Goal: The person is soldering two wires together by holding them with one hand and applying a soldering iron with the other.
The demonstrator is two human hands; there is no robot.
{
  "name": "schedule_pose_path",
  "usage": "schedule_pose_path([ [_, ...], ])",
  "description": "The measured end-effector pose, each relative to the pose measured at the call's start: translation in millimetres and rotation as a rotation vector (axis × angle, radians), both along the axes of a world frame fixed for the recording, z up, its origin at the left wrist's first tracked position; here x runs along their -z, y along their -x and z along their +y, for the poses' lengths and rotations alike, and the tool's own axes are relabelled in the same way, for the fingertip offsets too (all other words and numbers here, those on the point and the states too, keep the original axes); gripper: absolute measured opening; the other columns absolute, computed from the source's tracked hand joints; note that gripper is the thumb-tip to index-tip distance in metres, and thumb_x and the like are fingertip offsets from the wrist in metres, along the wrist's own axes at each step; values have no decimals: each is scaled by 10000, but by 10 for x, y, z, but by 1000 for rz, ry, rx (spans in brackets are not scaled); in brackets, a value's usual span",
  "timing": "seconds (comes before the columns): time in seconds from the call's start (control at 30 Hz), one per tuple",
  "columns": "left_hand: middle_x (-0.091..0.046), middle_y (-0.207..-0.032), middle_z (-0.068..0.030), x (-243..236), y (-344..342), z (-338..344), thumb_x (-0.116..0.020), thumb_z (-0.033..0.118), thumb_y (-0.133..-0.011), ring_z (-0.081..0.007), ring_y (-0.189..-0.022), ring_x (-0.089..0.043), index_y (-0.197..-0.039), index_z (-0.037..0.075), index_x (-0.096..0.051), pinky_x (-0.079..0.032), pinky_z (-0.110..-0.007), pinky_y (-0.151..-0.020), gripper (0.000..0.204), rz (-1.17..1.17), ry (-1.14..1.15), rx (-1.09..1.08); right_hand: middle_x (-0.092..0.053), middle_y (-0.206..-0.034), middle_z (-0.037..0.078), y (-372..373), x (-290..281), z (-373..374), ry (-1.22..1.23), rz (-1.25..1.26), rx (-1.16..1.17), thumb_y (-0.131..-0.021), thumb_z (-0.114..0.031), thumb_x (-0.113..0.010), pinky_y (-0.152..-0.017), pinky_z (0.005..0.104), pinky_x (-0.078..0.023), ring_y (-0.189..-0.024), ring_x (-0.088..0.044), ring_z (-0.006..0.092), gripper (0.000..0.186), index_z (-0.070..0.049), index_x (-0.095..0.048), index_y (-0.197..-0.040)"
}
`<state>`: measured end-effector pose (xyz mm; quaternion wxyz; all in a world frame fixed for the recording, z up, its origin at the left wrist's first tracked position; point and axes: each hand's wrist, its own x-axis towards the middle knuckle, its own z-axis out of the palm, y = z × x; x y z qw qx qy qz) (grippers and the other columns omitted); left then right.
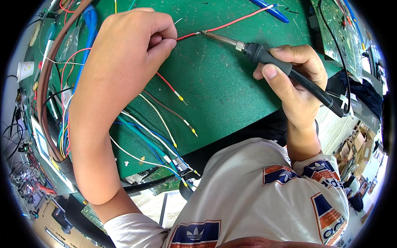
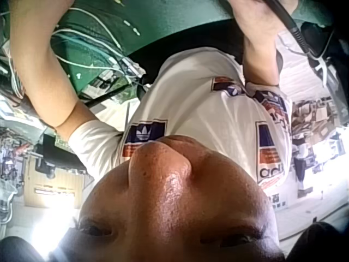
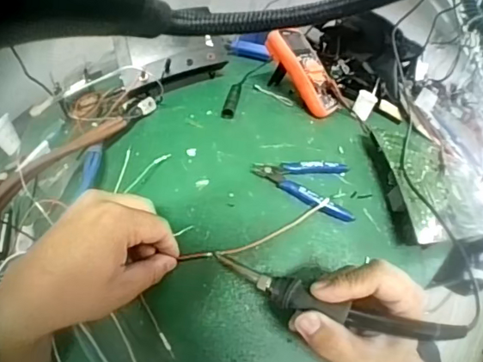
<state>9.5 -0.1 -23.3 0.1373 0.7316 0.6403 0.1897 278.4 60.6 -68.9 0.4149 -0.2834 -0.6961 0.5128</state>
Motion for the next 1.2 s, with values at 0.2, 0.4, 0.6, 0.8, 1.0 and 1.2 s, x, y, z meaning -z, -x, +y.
schedule_pose_path([
  [0.2, -543, -733, -69, -12, 0, -10, -722, 33, -828, -152, -663, -537, -910, -7, -665, -425, -284, -599, 107, 8, 8, -6, -709, -924, 86, 2, 5, -4, 0, 2, 5, -821, -1, -808, -710, 209, -523, -805, -662, 92, 238, 22, -659, -1005],
  [0.4, -548, -736, -66, -8, 5, -9, -724, 26, -828, -147, -667, -540, -914, -9, -665, -425, -282, -599, 109, -3, -5, 2, -710, -917, 87, -6, -3, 7, -12, -3, 6, -822, -1, -808, -695, 205, -520, -792, -658, 88, 234, 24, -660, -1002],
  [0.6, -544, -739, -68, -15, 6, -18, -723, 23, -827, -147, -665, -535, -915, -9, -661, -420, -285, -594, 112, -8, 0, 1, -710, -907, 88, -3, 0, 9, -15, 11, 2, -824, -1, -806, -680, 203, -515, -780, -655, 85, 236, 28, -657, -1004],
  [0.8, -544, -751, -88, -61, 23, -18, -601, 13, -894, -171, -670, -541, -950, -19, -638, -432, -296, -616, 74, 34, -29, 81, -706, -896, 94, -11, 1, 15, -8, 25, -8, -832, 8, -792, -677, 209, -516, -772, -658, 93, 232, 29, -645, -1009],
  [1.0, -552, -771, -101, -135, 12, -42, -496, -10, -942, -183, -689, -570, -1017, -20, -594, -471, -307, -660, 123, -43, 39, 94, -702, -886, 112, -15, 6, 31, 54, 125, -52, -844, 39, -759, -665, 228, -531, -758, -675, 122, 241, 32, -616, -1038],
  [1.2, -606, -799, -77, -237, -116, -62, -492, -4, -994, -147, -745, -621, -1039, -22, -578, -521, -277, -688, 98, -229, 157, -60, -703, -886, 119, -19, -12, 33, 72, 117, -42, -845, 61, -744, -662, 232, -537, -754, -683, 131, 239, 32, -611, -1042],
])
